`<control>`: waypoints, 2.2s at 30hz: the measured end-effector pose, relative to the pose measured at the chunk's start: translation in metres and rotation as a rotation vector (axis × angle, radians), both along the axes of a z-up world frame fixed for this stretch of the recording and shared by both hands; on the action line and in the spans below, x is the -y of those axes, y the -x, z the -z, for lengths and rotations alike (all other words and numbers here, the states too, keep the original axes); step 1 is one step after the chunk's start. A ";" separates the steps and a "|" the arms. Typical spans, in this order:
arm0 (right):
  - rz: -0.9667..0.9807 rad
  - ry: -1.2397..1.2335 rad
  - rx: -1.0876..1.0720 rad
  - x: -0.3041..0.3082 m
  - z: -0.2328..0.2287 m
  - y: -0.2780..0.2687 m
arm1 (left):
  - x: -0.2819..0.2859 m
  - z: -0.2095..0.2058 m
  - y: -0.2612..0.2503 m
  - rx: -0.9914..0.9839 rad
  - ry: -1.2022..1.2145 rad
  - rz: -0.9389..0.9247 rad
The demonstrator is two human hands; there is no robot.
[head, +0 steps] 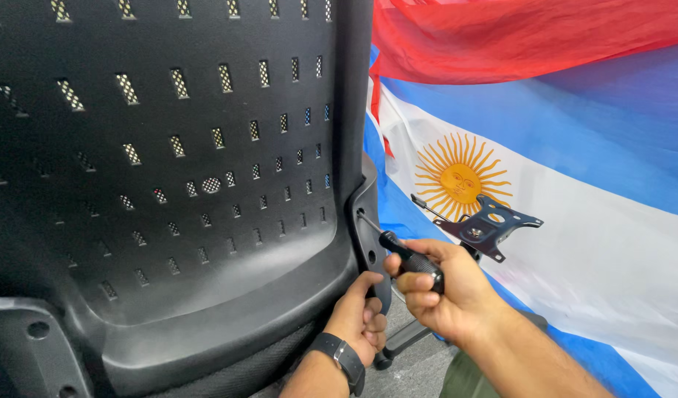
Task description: The person uses a screwdriver to remove screws from the back of a black office chair. They unscrew fasteners one by one and place them on the floor, working on the chair's backrest attachment points.
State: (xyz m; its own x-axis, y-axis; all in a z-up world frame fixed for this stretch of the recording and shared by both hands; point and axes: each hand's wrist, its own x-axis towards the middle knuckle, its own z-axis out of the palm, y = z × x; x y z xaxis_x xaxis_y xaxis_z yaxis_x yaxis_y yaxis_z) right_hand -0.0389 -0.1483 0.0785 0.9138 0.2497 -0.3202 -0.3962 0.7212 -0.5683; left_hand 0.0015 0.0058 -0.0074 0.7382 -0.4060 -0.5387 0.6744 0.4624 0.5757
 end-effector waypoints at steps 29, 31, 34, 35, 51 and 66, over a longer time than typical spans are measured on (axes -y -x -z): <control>0.140 1.229 0.380 -0.015 -0.018 0.011 | -0.002 0.001 -0.002 0.036 0.069 0.014; 0.071 0.686 0.209 -0.008 -0.013 0.007 | -0.001 0.001 -0.001 0.033 0.056 0.000; -0.011 -0.005 0.049 0.004 -0.016 0.003 | 0.001 0.000 0.000 0.045 0.029 0.006; -0.050 -0.265 0.002 0.007 -0.019 0.003 | 0.001 -0.001 0.001 0.060 0.020 0.013; 0.063 2.089 0.691 -0.003 -0.040 0.010 | -0.006 -0.004 0.007 0.150 -0.020 0.100; -0.034 2.086 0.565 -0.008 -0.044 0.025 | -0.002 -0.004 0.012 0.041 -0.027 -0.044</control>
State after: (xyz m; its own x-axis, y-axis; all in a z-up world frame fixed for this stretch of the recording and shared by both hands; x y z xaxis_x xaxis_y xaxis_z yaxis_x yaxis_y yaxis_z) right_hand -0.0635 -0.1400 0.1222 0.9882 0.0033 0.1532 0.0564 -0.9375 -0.3433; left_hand -0.0109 0.0075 -0.0033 0.7765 -0.3587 -0.5181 0.6296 0.4750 0.6148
